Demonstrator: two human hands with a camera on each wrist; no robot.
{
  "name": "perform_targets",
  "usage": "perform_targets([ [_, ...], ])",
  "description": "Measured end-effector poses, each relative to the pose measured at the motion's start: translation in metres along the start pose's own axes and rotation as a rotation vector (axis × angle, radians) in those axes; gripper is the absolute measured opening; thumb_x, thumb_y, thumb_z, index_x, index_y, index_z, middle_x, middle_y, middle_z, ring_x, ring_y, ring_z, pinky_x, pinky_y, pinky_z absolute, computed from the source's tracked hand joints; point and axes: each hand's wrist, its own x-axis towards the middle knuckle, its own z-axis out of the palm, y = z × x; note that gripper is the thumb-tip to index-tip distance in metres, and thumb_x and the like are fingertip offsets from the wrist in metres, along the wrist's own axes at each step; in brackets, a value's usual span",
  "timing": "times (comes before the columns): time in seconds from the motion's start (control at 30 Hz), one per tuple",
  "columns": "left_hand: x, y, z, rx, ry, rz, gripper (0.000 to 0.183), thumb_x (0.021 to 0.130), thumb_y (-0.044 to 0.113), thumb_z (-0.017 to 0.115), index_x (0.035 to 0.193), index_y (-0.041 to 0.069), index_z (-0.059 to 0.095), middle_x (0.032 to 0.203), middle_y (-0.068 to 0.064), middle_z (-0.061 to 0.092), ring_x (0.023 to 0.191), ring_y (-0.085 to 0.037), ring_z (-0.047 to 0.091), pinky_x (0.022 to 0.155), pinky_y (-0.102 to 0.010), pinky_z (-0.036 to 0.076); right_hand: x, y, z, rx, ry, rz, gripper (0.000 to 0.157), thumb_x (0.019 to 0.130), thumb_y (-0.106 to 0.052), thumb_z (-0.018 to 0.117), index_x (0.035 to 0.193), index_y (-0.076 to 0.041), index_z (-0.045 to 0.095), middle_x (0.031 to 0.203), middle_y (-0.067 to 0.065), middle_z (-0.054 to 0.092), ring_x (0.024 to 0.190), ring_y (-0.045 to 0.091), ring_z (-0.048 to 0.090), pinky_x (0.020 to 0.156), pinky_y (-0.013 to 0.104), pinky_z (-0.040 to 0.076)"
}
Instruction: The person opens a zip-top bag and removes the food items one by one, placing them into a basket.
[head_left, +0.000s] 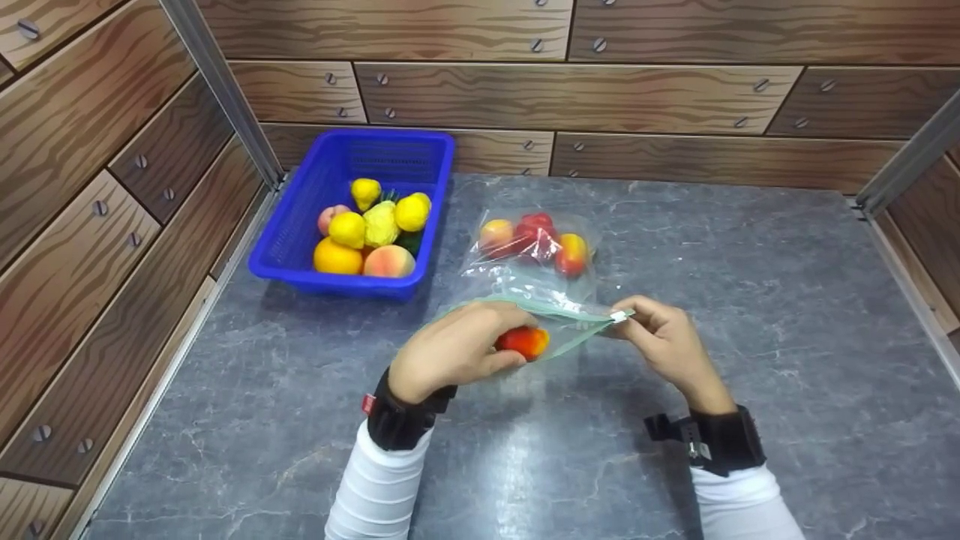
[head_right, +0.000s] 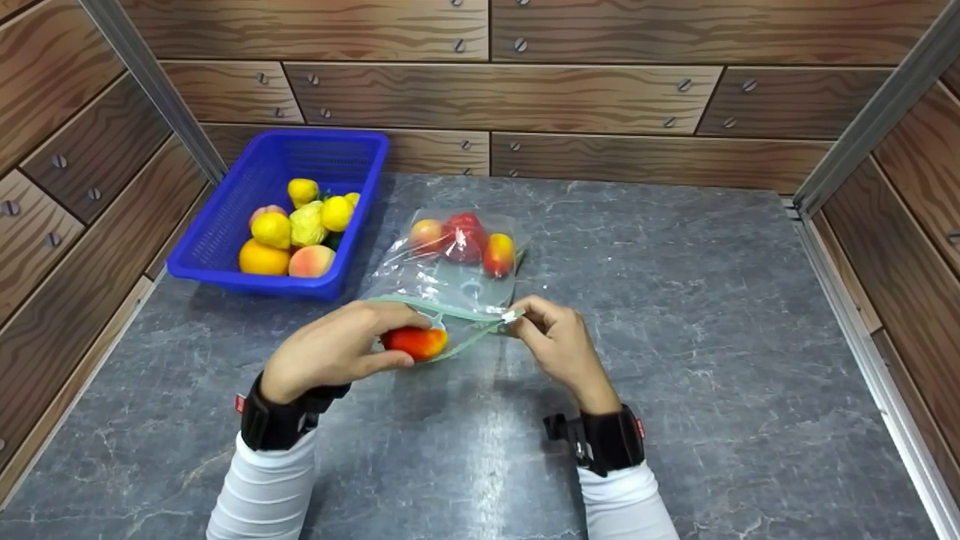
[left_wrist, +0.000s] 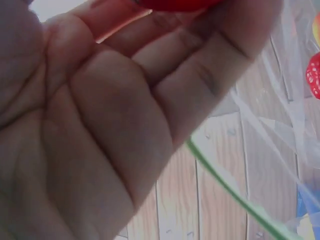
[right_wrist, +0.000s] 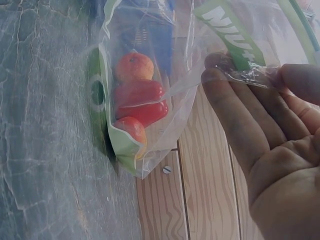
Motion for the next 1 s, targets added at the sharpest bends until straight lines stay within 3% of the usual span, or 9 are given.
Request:
perform_targets([
  [0.27,-0.012,-0.012,-0.015,-0.149,0.083,0.155,0.039,0.095,0.027,0.075,0.129,0.008,0.069,0.117,-0.002,0.073,0.1,-0.016,0.065,0.092,-0.03,0.053,0.0,0.001,0.0,-0.004,-0.002,0.022,0.01,0.095,0.015,0.058,0.097,0.014,0.068,0.091,-0.005,0.077,0.084,0.011,0.076,0.079,0.029,0.062],
  [0.4,-0.019,-0.02,-0.02,-0.245,0.19,0.236,0.04,0.094,0.026,0.077,0.128,0.006,0.069,0.12,-0.003,0.073,0.103,-0.015,0.066,0.095,-0.03,0.054,0.0,0.001,0.0,0.025,-0.008,0.032,0.01,0.095,0.015,0.058,0.099,0.016,0.068,0.092,-0.003,0.077,0.084,0.012,0.076,0.08,0.03,0.062],
  [0.53,-0.024,-0.029,-0.025,-0.378,0.323,0.27,0.039,0.094,0.017,0.077,0.13,0.005,0.069,0.122,-0.005,0.072,0.105,-0.017,0.067,0.093,-0.032,0.056,0.0,0.002,-0.001,0.038,-0.016,0.017,0.01,0.095,0.016,0.057,0.099,0.018,0.066,0.092,-0.003,0.077,0.084,0.011,0.076,0.08,0.03,0.062],
  [0.77,-0.029,-0.041,-0.03,-0.556,0.539,0.203,0.038,0.092,0.0,0.074,0.129,-0.002,0.066,0.125,-0.012,0.07,0.107,-0.022,0.066,0.09,-0.032,0.058,0.0,0.003,-0.001,0.031,-0.02,0.009,0.01,0.095,0.016,0.058,0.099,0.018,0.066,0.092,-0.005,0.077,0.084,0.009,0.075,0.079,0.029,0.062],
  [0.9,-0.031,-0.05,-0.032,-0.549,0.671,0.153,0.037,0.092,-0.003,0.074,0.127,-0.005,0.066,0.123,-0.016,0.07,0.103,-0.024,0.068,0.088,-0.03,0.057,0.0,0.003,-0.001,0.034,-0.022,0.005,0.01,0.095,0.016,0.058,0.099,0.018,0.066,0.092,-0.005,0.077,0.085,0.009,0.075,0.08,0.029,0.062],
  [1.0,-0.033,-0.061,-0.033,-0.468,0.776,0.052,0.036,0.092,0.001,0.075,0.127,-0.004,0.067,0.123,-0.016,0.069,0.1,-0.022,0.066,0.079,-0.023,0.054,0.0,0.003,-0.001,0.033,-0.018,0.007,0.01,0.095,0.016,0.058,0.099,0.018,0.067,0.092,-0.004,0.077,0.085,0.01,0.075,0.08,0.029,0.062],
])
